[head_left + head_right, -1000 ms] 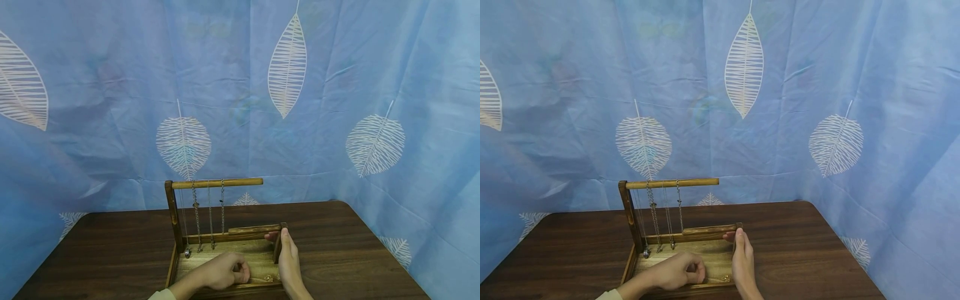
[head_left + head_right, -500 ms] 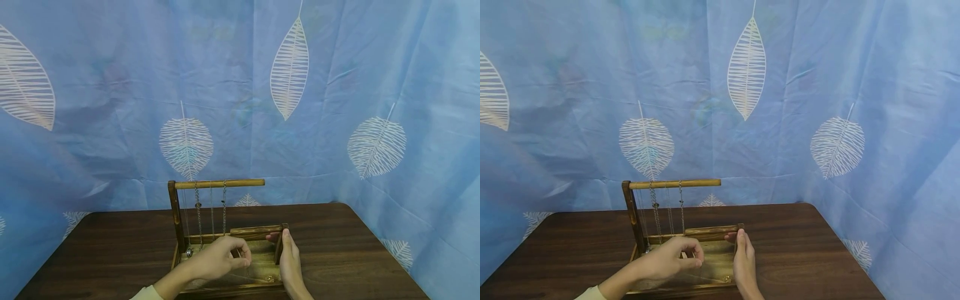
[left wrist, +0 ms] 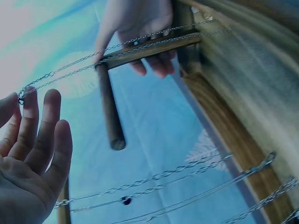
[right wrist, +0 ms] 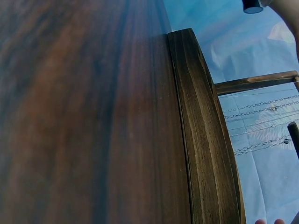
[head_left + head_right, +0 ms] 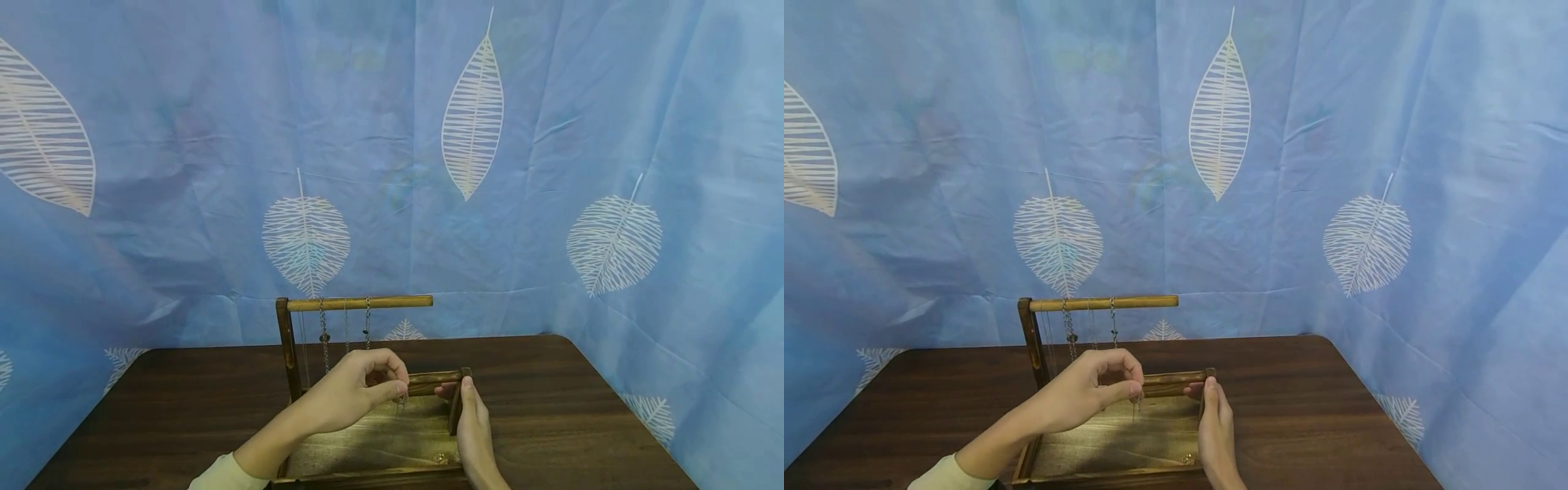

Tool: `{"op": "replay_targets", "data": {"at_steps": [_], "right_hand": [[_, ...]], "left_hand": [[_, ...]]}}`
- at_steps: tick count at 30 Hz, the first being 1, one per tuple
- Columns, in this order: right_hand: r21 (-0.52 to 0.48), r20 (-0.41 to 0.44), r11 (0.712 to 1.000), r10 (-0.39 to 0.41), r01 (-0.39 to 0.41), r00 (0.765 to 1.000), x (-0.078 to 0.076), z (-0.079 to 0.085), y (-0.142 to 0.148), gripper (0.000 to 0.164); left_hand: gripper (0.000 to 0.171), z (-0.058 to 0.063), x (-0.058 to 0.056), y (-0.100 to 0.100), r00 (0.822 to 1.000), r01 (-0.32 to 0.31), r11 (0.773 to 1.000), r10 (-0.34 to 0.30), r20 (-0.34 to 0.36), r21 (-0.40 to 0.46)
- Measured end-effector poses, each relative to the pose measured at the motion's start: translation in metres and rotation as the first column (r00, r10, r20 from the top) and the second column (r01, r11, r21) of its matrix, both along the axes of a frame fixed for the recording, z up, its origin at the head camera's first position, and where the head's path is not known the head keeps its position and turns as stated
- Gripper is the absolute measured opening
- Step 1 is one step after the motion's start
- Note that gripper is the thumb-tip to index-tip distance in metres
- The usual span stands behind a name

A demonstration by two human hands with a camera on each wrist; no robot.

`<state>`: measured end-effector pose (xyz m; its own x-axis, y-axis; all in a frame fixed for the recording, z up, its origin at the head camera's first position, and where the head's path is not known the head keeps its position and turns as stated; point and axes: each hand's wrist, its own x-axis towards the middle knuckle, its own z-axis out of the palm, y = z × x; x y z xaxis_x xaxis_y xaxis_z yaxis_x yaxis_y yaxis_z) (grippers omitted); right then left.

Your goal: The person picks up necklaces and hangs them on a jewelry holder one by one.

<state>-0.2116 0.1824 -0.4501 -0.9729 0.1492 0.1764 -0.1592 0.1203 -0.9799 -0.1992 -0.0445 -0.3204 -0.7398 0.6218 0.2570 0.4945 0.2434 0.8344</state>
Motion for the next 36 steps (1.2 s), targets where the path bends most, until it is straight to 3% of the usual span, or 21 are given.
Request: {"op": "replay_targets", "data": {"at_steps": [11, 20, 30, 36], "right_hand": [[-0.003, -0.008, 1.000, 0.007, -0.007, 1.000, -0.001, -0.001, 0.000, 0.067], [0.000, 0.007, 1.000, 0.002, -0.002, 1.000, -0.001, -0.002, 0.000, 0.069], [-0.012, 0.019, 1.000, -0.006, 0.006, 1.000, -0.001, -0.002, 0.000, 0.068], [-0.025, 0.016, 1.000, -0.004, 0.004, 1.000, -0.001, -0.001, -0.001, 0.069]], "left_hand": [[0.004, 0.027, -0.001, 0.000, 0.999, 0.005, 0.998, -0.007, 0.032, 0.070], [0.017, 0.041, -0.006, -0.003, 0.974, 0.009, 0.978, -0.056, 0.219, 0.210], [0.024, 0.055, -0.010, -0.009, 0.981, -0.014, 0.975, -0.029, 0.191, 0.220], [0.026, 0.060, -0.009, -0.010, 0.980, 0.005, 0.970, -0.053, 0.193, 0.243]]}}
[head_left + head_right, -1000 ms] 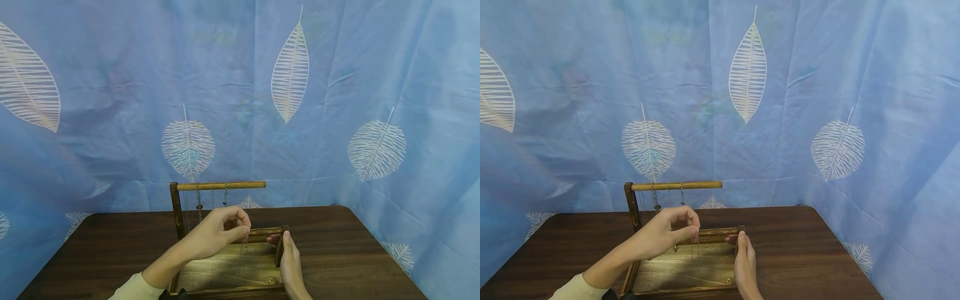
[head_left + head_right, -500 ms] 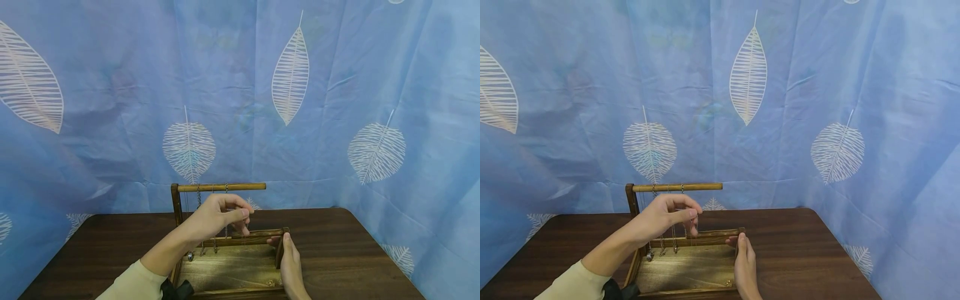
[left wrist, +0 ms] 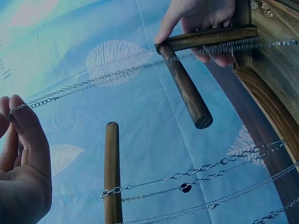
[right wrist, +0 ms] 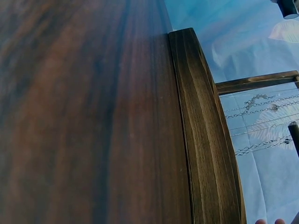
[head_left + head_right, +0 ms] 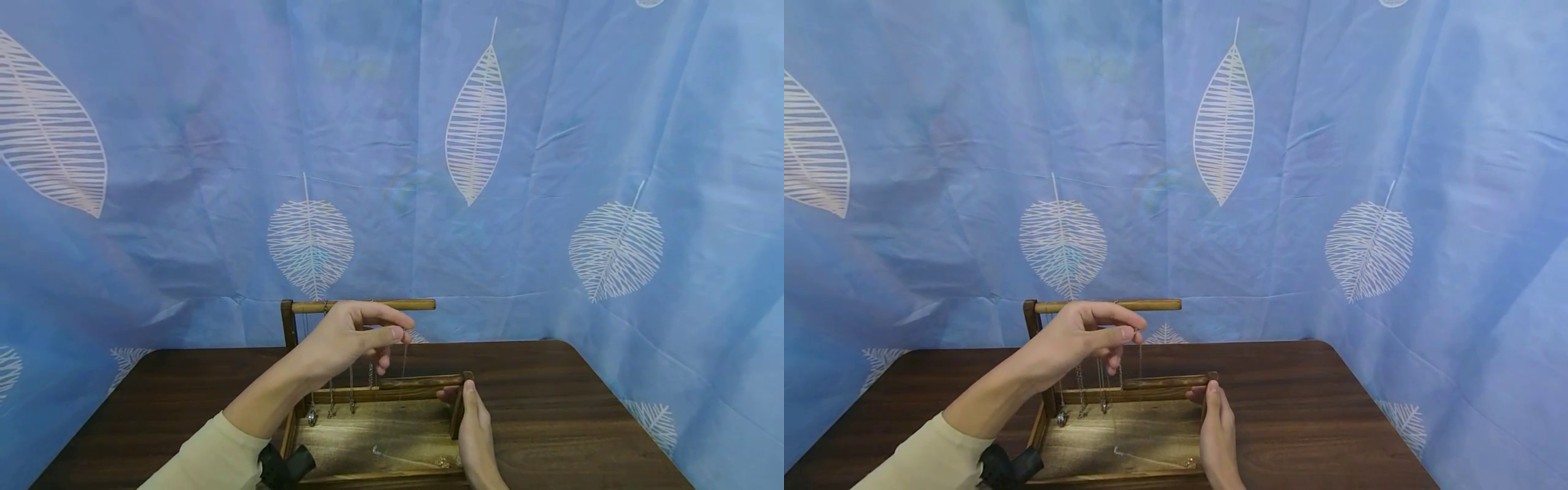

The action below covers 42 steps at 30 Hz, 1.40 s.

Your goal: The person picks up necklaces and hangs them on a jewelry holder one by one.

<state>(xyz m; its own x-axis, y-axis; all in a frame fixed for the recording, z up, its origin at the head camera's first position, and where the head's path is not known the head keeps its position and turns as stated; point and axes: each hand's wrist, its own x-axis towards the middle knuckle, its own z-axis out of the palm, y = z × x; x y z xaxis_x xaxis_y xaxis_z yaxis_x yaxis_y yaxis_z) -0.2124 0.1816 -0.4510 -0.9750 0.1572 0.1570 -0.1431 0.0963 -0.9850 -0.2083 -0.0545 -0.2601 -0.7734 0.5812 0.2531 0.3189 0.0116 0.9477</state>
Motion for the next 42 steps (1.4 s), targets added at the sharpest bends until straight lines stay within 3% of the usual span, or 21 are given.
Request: {"op": "replay_targets", "data": {"at_steps": [16, 32, 42], "right_hand": [[0.000, 0.001, 1.000, 0.009, -0.009, 1.000, -0.003, 0.000, 0.001, 0.069], [-0.008, 0.017, 1.000, 0.003, -0.003, 1.000, -0.001, 0.002, -0.001, 0.070], [-0.017, 0.029, 1.000, 0.010, -0.010, 1.000, -0.001, 0.002, -0.001, 0.072]], "left_hand": [[0.028, -0.005, -0.004, -0.019, 1.000, -0.018, 1.000, 0.017, 0.020, 0.011], [0.032, -0.010, -0.012, -0.051, 0.990, -0.141, 0.990, 0.141, 0.026, 0.004], [0.027, -0.013, -0.019, -0.057, 0.979, -0.201, 0.979, 0.201, 0.021, -0.009]]}}
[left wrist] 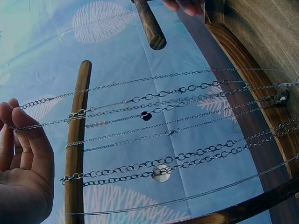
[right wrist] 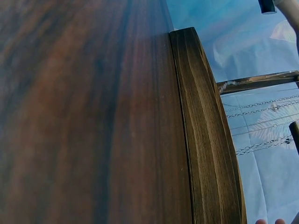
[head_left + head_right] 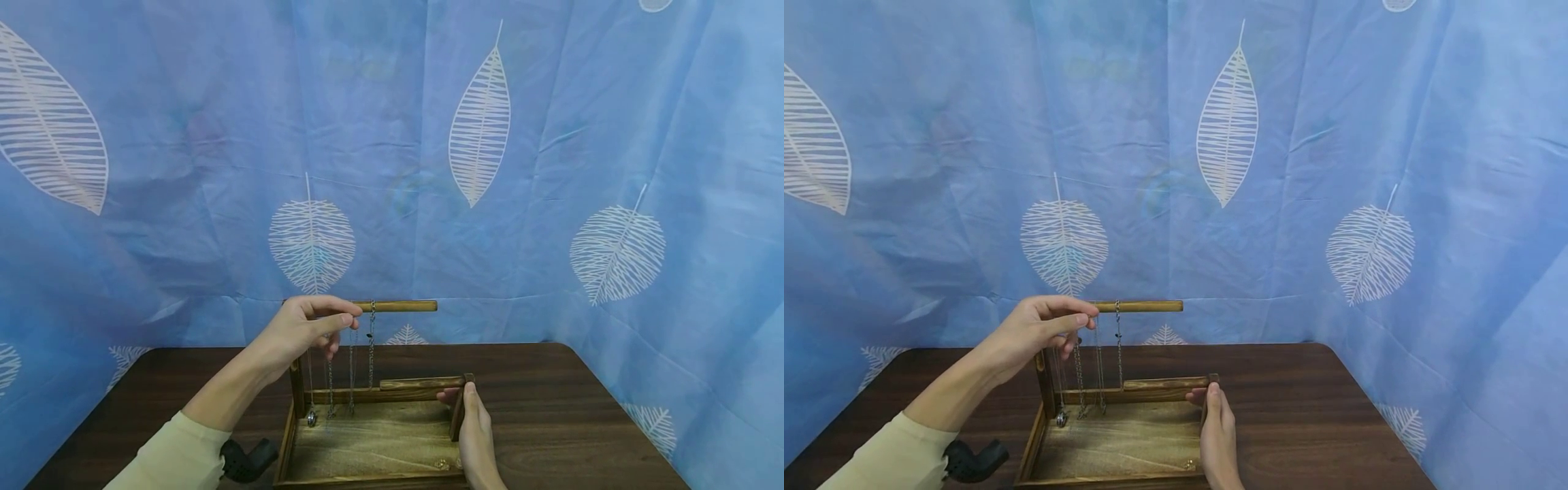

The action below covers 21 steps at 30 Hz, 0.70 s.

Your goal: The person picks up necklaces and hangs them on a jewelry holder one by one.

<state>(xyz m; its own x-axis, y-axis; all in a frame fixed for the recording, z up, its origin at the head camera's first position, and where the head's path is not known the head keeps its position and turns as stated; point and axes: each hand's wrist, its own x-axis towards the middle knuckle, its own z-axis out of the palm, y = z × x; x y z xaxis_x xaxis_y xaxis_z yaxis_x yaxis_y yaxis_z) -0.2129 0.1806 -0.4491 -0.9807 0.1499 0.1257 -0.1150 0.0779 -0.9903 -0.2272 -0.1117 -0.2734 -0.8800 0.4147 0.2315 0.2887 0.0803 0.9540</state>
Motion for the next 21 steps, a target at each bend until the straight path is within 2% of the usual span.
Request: {"op": "replay_targets", "data": {"at_steps": [10, 21], "right_hand": [[0.009, 0.006, 1.000, 0.000, 0.000, 1.000, 0.000, 0.001, 0.000, 0.073], [0.015, 0.000, 1.000, -0.003, 0.003, 1.000, 0.000, 0.001, 0.000, 0.072]], "left_hand": [[0.028, -0.006, -0.011, -0.001, 0.999, -0.030, 0.999, 0.030, -0.013, -0.017], [0.028, -0.010, -0.019, 0.007, 0.998, -0.054, 0.997, 0.053, -0.023, -0.058]]}}
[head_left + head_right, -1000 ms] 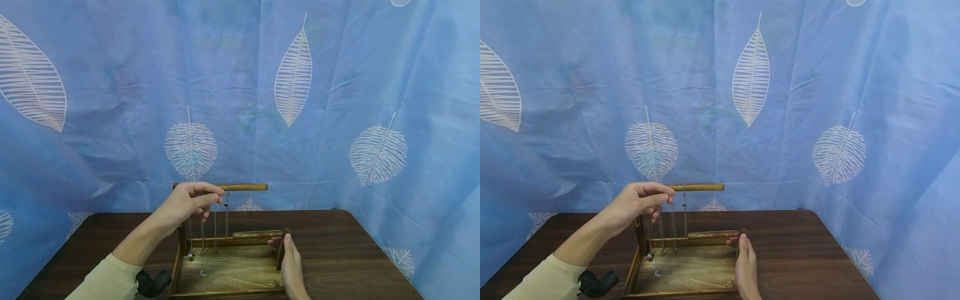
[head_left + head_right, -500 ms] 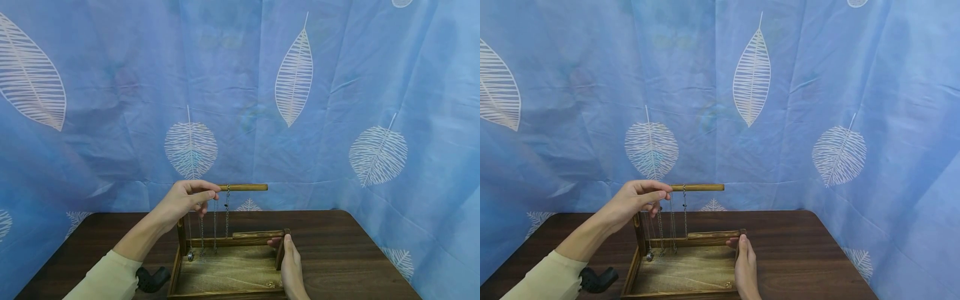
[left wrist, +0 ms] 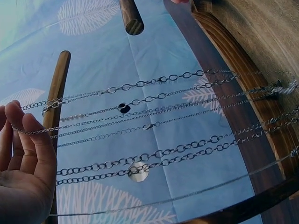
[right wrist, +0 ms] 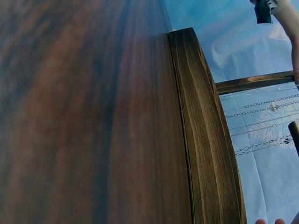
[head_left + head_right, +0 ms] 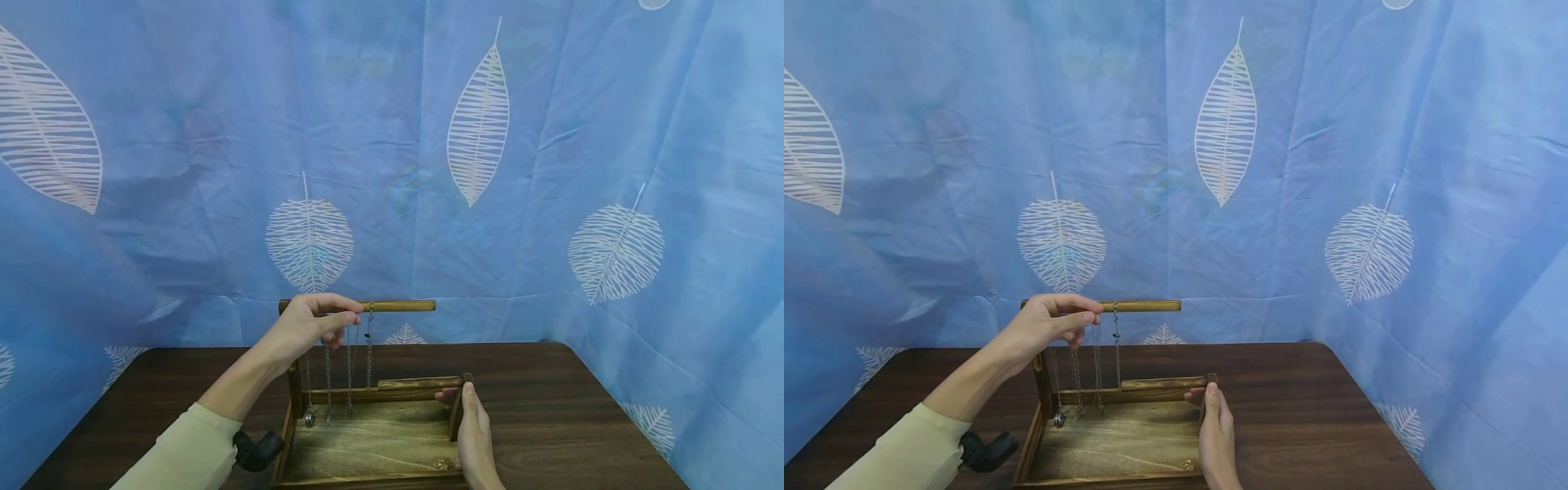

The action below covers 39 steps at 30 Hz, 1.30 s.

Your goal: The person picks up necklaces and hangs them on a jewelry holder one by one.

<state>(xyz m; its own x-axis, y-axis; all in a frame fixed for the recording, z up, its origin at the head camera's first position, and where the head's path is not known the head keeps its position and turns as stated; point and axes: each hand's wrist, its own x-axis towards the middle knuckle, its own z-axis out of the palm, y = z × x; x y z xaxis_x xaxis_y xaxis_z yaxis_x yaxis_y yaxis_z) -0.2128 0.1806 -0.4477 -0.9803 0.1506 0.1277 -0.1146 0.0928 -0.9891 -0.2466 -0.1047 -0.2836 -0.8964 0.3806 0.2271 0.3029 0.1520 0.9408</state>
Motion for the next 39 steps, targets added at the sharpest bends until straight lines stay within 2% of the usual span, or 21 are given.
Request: {"op": "replay_targets", "data": {"at_steps": [11, 20, 29, 34, 39], "right_hand": [[0.002, -0.014, 1.000, -0.012, 0.012, 1.000, 0.000, 0.000, -0.001, 0.070], [0.015, -0.025, 1.000, -0.012, 0.012, 1.000, 0.000, -0.001, 0.000, 0.068], [0.007, -0.017, 1.000, -0.019, 0.019, 1.000, 0.000, -0.003, 0.000, 0.069], [0.005, -0.012, 1.000, -0.019, 0.020, 1.000, 0.000, -0.003, 0.000, 0.069], [-0.009, -0.023, 1.000, -0.018, 0.018, 1.000, 0.000, -0.002, 0.000, 0.069]], "left_hand": [[0.026, 0.002, -0.007, 0.017, 1.000, 0.026, 1.000, -0.026, -0.012, 0.004], [0.024, 0.008, -0.010, 0.038, 0.996, 0.083, 0.997, -0.083, -0.031, 0.008], [0.023, 0.008, -0.017, 0.061, 0.994, 0.095, 0.995, -0.095, -0.046, 0.003], [0.025, 0.009, -0.018, 0.072, 0.994, 0.094, 0.996, -0.094, -0.056, -0.013], [0.028, 0.010, -0.018, 0.084, 0.993, 0.112, 0.994, -0.112, -0.048, 0.007]]}}
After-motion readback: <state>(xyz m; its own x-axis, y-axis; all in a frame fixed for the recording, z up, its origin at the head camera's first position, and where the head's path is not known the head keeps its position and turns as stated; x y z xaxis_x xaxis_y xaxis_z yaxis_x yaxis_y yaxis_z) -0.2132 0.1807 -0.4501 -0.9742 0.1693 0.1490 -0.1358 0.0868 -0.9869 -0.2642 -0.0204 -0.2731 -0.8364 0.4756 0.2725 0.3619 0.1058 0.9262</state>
